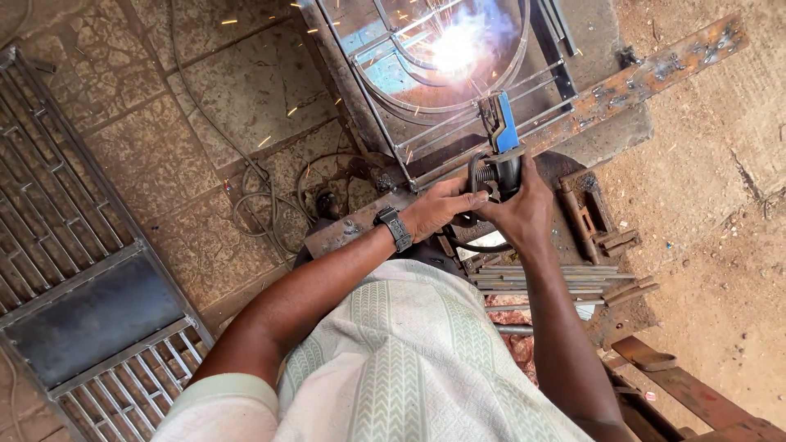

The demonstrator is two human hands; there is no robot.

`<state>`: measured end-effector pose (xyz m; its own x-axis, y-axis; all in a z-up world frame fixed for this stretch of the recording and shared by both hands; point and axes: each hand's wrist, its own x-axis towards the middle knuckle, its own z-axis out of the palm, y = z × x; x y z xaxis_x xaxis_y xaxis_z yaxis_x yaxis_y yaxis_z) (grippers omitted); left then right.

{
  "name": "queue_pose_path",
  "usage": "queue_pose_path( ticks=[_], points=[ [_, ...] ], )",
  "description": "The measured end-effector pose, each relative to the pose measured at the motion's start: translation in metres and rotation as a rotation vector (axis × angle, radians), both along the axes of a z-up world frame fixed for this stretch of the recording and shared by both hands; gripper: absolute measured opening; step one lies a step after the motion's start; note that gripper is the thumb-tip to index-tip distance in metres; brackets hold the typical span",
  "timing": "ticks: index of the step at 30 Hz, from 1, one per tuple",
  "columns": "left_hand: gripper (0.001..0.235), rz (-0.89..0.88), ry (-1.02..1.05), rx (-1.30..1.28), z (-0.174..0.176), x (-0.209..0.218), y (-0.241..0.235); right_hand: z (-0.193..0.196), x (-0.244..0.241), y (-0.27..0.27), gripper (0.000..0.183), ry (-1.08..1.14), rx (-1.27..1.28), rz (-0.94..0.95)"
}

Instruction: Welding and measuring metal components to assemble a gate frame.

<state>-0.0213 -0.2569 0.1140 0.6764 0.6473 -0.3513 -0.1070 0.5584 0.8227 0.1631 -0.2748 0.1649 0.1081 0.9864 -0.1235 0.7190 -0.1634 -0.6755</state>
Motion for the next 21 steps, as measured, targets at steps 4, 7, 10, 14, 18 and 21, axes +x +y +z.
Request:
queue_pose_path(
  ticks=[4,7,10,14,18,21],
  points=[
    [0.050,0.016,-0.036,-0.023,-0.004,0.001,-0.001,0.005,-0.001,0.001,0.112,0.003,0.037,0.016],
    [0.050,0.021,-0.037,0.043,-0.008,0.002,-0.001,0.019,-0.007,0.002,0.100,0.038,0.010,0.012],
    [0.052,0.007,-0.030,-0.016,-0.007,0.002,0.000,0.006,-0.002,0.001,0.099,0.064,-0.005,0.011],
    [0.055,-0.002,-0.009,0.054,0.000,0.001,0.000,0.007,-0.003,-0.001,0.106,0.063,0.096,0.035],
    [0.068,-0.095,0.043,0.140,0.000,-0.008,-0.005,-0.007,0.005,-0.015,0.069,0.137,0.059,-0.113],
    [0.071,-0.060,0.103,0.352,0.002,-0.039,-0.014,-0.021,0.018,-0.027,0.064,0.418,0.176,-0.300]
  ],
)
